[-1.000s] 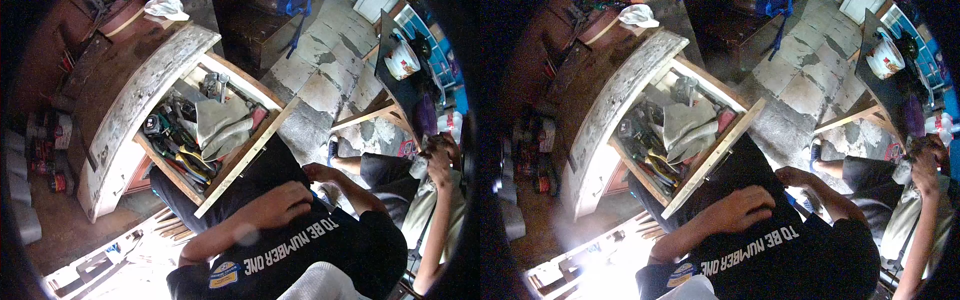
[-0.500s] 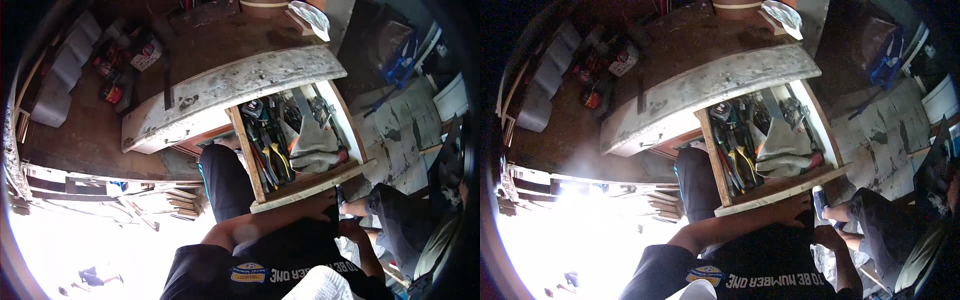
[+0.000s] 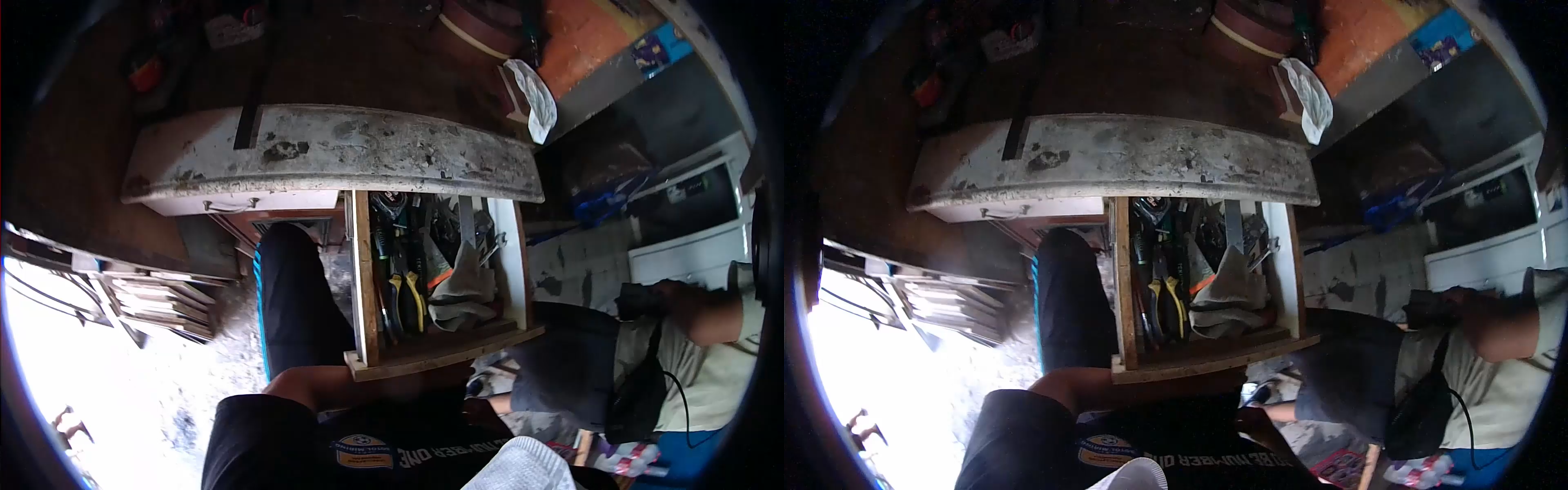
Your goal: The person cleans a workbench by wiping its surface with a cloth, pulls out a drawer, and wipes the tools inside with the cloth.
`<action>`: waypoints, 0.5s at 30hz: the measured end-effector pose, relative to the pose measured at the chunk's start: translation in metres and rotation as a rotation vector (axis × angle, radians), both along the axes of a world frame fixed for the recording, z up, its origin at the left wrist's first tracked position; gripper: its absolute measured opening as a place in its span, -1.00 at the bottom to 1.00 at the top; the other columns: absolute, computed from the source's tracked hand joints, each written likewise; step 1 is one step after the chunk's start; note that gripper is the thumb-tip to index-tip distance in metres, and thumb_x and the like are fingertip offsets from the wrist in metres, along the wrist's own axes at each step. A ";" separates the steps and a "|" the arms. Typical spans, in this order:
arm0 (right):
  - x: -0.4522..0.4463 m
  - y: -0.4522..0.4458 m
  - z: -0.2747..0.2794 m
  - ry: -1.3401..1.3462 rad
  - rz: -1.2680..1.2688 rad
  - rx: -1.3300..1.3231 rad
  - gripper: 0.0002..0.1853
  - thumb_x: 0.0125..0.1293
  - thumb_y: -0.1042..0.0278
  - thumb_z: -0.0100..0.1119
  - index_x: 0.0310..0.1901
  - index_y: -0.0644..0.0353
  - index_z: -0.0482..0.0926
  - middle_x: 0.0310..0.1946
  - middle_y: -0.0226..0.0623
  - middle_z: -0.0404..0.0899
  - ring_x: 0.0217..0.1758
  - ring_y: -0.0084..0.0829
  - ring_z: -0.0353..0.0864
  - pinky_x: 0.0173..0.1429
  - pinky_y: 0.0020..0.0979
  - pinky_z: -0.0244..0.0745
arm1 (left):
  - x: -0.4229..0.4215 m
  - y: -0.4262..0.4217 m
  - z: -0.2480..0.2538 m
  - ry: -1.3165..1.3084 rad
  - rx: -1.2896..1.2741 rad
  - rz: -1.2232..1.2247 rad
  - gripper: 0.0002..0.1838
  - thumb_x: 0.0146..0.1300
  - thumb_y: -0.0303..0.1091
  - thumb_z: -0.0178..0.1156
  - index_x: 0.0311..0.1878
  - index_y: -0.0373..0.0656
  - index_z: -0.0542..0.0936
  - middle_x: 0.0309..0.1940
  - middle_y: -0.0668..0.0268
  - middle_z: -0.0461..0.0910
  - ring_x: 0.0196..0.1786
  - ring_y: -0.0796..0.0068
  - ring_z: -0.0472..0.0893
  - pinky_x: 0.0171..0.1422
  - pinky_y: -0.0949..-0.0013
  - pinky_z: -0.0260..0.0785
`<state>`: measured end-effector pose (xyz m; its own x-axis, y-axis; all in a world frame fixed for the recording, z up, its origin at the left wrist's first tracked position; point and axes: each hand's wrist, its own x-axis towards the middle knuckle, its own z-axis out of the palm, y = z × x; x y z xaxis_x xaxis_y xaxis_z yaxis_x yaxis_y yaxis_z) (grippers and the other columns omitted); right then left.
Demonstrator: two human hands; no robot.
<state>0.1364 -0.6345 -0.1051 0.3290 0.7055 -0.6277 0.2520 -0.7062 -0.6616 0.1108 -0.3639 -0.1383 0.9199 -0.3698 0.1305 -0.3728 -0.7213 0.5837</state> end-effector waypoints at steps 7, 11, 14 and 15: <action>-0.006 -0.003 -0.013 0.171 -0.229 0.073 -0.70 0.25 0.37 0.36 -0.04 0.32 0.57 -0.07 -0.20 0.60 0.05 -0.37 0.55 0.14 -0.34 0.43 | 0.004 -0.013 -0.001 -0.018 -0.023 0.088 -0.57 0.12 -0.20 0.31 0.02 -0.19 0.58 0.02 0.09 0.50 0.20 0.06 0.47 0.30 0.00 0.34; -0.017 0.005 -0.003 0.349 -0.511 0.144 -0.73 0.29 0.45 0.31 0.00 0.31 0.58 -0.03 -0.23 0.61 0.06 -0.39 0.56 0.17 -0.36 0.45 | 0.002 -0.023 -0.001 -0.029 -0.004 0.115 -0.62 0.12 -0.23 0.29 -0.01 -0.19 0.60 0.00 0.09 0.52 0.17 0.07 0.49 0.29 0.01 0.35; -0.009 -0.010 -0.039 -0.170 -0.099 -0.039 -0.85 0.38 0.44 0.20 -0.08 0.29 0.59 -0.14 -0.29 0.61 -0.08 -0.43 0.57 0.04 -0.37 0.49 | -0.001 -0.032 -0.005 -0.042 0.026 0.139 -0.64 0.13 -0.25 0.28 -0.03 -0.20 0.62 -0.02 0.09 0.53 0.16 0.08 0.50 0.28 0.02 0.36; -0.008 -0.037 -0.076 -0.164 -0.162 0.092 -0.88 0.44 0.42 0.14 -0.12 0.27 0.59 -0.21 -0.34 0.58 -0.15 -0.48 0.56 -0.04 -0.41 0.50 | -0.002 -0.036 -0.007 -0.046 0.034 0.150 -0.65 0.13 -0.26 0.28 -0.04 -0.20 0.62 -0.03 0.09 0.54 0.15 0.08 0.51 0.28 0.02 0.37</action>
